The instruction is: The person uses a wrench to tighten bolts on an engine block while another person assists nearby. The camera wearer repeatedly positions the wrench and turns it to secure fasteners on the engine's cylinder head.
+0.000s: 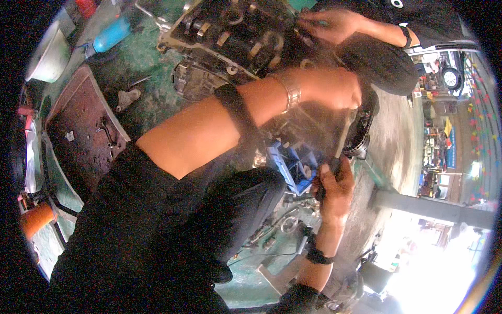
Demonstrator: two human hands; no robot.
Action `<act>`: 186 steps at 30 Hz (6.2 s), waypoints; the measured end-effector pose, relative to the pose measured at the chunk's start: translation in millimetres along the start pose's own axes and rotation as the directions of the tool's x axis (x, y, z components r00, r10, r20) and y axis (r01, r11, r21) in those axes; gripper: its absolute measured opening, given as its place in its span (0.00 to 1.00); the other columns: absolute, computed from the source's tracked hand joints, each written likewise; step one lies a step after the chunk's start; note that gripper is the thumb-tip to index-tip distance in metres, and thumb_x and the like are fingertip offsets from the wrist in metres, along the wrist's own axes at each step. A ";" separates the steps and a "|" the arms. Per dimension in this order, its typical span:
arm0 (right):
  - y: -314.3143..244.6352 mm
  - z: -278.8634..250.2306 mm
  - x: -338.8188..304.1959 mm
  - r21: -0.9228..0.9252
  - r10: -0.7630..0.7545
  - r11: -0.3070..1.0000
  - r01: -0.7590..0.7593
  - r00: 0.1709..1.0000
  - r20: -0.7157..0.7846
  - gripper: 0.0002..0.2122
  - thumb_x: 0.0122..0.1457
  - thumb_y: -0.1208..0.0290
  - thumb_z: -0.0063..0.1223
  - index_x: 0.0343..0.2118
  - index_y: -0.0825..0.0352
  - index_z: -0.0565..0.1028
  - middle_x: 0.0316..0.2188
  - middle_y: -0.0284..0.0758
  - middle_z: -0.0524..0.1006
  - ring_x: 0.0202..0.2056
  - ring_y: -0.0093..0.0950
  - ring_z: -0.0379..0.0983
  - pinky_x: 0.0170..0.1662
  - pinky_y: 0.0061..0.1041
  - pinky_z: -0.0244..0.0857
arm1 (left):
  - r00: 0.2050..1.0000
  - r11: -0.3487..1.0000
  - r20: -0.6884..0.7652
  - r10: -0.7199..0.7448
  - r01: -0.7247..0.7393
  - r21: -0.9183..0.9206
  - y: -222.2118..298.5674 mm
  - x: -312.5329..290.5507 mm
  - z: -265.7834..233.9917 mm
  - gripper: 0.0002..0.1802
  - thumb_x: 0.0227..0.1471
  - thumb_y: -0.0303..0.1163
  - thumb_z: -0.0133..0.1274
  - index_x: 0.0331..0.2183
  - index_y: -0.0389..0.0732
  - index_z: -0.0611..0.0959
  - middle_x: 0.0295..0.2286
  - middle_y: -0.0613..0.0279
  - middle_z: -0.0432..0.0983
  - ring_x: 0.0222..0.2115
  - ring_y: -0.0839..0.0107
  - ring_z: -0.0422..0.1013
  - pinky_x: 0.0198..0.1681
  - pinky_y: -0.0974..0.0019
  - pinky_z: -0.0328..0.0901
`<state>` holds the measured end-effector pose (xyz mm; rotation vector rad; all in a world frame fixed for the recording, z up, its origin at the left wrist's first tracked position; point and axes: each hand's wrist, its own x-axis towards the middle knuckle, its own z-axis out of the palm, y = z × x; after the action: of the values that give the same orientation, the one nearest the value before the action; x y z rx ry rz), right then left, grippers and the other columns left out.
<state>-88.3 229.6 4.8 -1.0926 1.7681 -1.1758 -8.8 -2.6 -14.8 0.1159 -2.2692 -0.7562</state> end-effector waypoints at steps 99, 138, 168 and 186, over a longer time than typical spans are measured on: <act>12.0 -43.0 29.8 -0.677 -0.362 0.719 0.155 0.916 -0.175 0.12 0.58 0.68 0.57 0.39 0.72 0.72 0.22 0.34 0.74 0.23 0.21 0.65 0.27 0.22 0.60 | 0.979 0.977 0.000 -0.205 0.205 -0.062 11.9 -2.7 -1.4 0.15 0.48 0.43 0.55 0.29 0.41 0.86 0.29 0.52 0.80 0.35 0.54 0.76 0.42 0.58 0.68; 5.5 55.6 9.1 0.177 -0.063 0.978 0.107 0.970 -0.235 0.14 0.54 0.73 0.57 0.44 0.70 0.72 0.18 0.27 0.67 0.14 0.17 0.59 0.18 0.15 0.52 | 1.000 0.995 0.015 -0.023 0.024 -0.100 3.0 -4.6 -2.1 0.15 0.52 0.38 0.48 0.30 0.36 0.82 0.29 0.47 0.78 0.31 0.53 0.75 0.39 0.54 0.67; -10.2 -38.5 23.9 -0.156 -0.084 0.983 0.093 0.995 0.063 0.17 0.52 0.69 0.61 0.41 0.73 0.72 0.21 0.29 0.70 0.18 0.18 0.64 0.19 0.17 0.60 | 0.994 0.990 0.000 -0.105 0.105 -0.089 8.4 -5.0 -1.7 0.16 0.53 0.38 0.46 0.29 0.35 0.81 0.28 0.44 0.77 0.31 0.47 0.74 0.39 0.50 0.66; -34.8 -85.2 71.0 -0.860 -0.571 0.345 0.377 0.811 0.127 0.12 0.55 0.73 0.58 0.40 0.73 0.76 0.31 0.44 0.79 0.33 0.35 0.76 0.38 0.29 0.68 | 0.984 0.981 -0.023 -0.175 0.173 -0.086 9.0 -7.7 0.5 0.16 0.47 0.40 0.57 0.29 0.35 0.83 0.28 0.44 0.78 0.31 0.49 0.75 0.39 0.52 0.67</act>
<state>-182.0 183.5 55.7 -2.3125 2.3641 -0.6182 -2.3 7.3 -14.9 0.2878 -2.2151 -0.9329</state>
